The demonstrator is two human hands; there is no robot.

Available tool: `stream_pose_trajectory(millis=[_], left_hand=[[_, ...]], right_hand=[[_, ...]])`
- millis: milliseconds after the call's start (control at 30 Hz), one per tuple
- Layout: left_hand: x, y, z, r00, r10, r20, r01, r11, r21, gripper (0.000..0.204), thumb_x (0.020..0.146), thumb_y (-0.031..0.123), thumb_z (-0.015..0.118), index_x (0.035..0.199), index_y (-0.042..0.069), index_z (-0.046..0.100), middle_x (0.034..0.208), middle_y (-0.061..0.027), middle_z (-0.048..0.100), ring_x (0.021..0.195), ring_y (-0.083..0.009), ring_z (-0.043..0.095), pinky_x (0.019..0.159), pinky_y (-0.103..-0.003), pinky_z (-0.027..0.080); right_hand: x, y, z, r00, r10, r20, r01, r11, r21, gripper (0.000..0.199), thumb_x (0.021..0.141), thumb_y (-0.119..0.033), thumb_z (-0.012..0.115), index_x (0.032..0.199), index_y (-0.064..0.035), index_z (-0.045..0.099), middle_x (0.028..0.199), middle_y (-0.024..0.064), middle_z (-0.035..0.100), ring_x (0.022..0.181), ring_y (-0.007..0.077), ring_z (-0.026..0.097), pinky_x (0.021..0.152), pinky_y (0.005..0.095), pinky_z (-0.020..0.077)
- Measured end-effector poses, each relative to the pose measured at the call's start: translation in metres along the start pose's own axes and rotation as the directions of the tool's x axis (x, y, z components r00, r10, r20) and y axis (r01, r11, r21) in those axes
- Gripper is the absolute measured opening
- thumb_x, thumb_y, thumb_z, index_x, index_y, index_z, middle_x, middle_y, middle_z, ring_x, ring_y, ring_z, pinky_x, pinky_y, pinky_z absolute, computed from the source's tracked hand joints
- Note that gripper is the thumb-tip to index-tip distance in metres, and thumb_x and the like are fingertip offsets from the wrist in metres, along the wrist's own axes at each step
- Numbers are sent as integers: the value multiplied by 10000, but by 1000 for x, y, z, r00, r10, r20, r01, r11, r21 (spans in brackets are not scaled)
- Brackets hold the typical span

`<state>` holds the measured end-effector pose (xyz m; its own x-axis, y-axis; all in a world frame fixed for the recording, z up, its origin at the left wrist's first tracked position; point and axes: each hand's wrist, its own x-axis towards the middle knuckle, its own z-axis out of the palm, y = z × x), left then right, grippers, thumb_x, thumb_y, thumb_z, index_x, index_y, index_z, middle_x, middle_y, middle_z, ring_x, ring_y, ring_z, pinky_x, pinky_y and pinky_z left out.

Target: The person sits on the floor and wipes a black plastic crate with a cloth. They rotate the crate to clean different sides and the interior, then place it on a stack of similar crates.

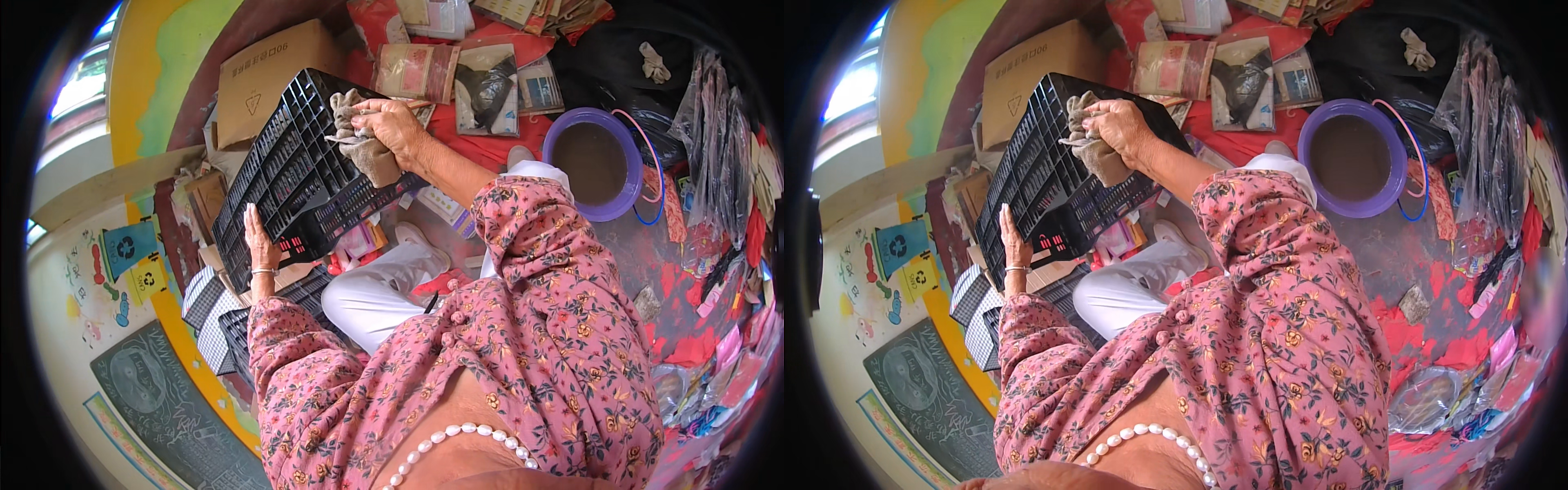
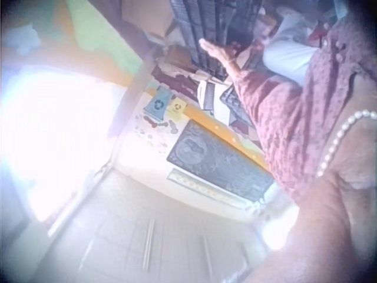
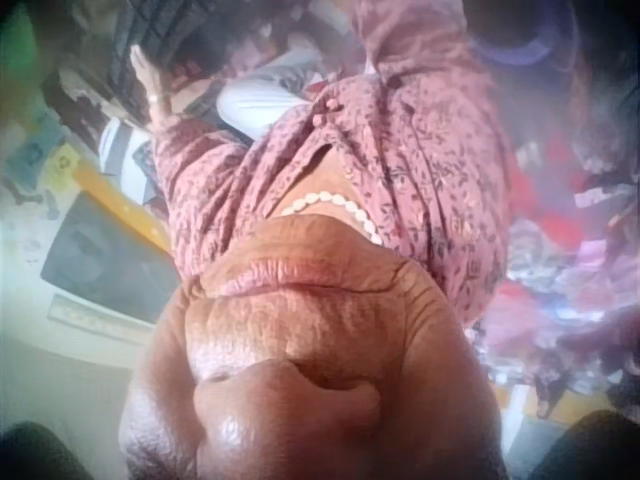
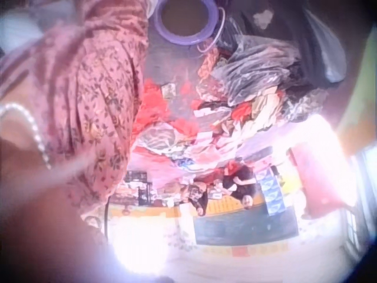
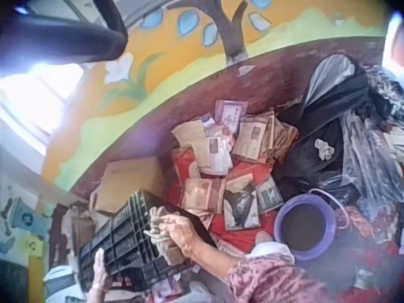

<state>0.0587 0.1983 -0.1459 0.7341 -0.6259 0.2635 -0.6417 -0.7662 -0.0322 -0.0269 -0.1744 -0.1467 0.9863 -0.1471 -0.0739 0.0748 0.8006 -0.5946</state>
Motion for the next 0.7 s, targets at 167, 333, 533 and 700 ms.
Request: stream_pose_trajectory(millis=[167, 333, 533, 700], left_hand=[[5, -2, 9, 999, 34, -14, -33, 999, 18, 779, 656, -34, 501, 1363, 21, 178, 1390, -169, 244, 1296, -322, 209, 1047, -400, 186], [-1, 12, 10, 999, 16, -29, -16, 1000, 13, 728, 715, 3, 525, 1357, 9, 182, 1380, -188, 255, 1283, -343, 227, 1049, -394, 201], [-1, 12, 13, 1000, 3, -20, -3, 1000, -12, 747, 730, 70, 558, 1366, 27, 170, 1395, -165, 242, 1297, -325, 207, 1046, -410, 176], [-3, 17, 14, 1000, 14, -15, -14, 1000, -8, 743, 727, 73, 557, 1362, 19, 175, 1393, -174, 238, 1295, -341, 202, 1053, -411, 166]], right_hand=[[15, -8, -17, 989, 94, -112, -69, 976, 204, 117, 746, 18, 554, 861, 8, 576, 768, 105, 605, 675, 206, 598, 606, 327, 506], [33, -65, -61, 907, 83, -412, 99, 911, 401, 115, 799, -32, 519, 901, -16, 569, 812, 100, 610, 719, 235, 614, 642, 398, 523], [38, -62, -55, 851, -266, -452, 363, 921, 141, 86, 746, 15, 580, 829, 35, 587, 755, 103, 590, 674, 206, 585, 605, 337, 501], [51, -14, -43, 967, -198, -160, 208, 977, 47, 177, 742, -38, 605, 907, 26, 610, 886, 118, 608, 771, 199, 592, 695, 305, 485]])
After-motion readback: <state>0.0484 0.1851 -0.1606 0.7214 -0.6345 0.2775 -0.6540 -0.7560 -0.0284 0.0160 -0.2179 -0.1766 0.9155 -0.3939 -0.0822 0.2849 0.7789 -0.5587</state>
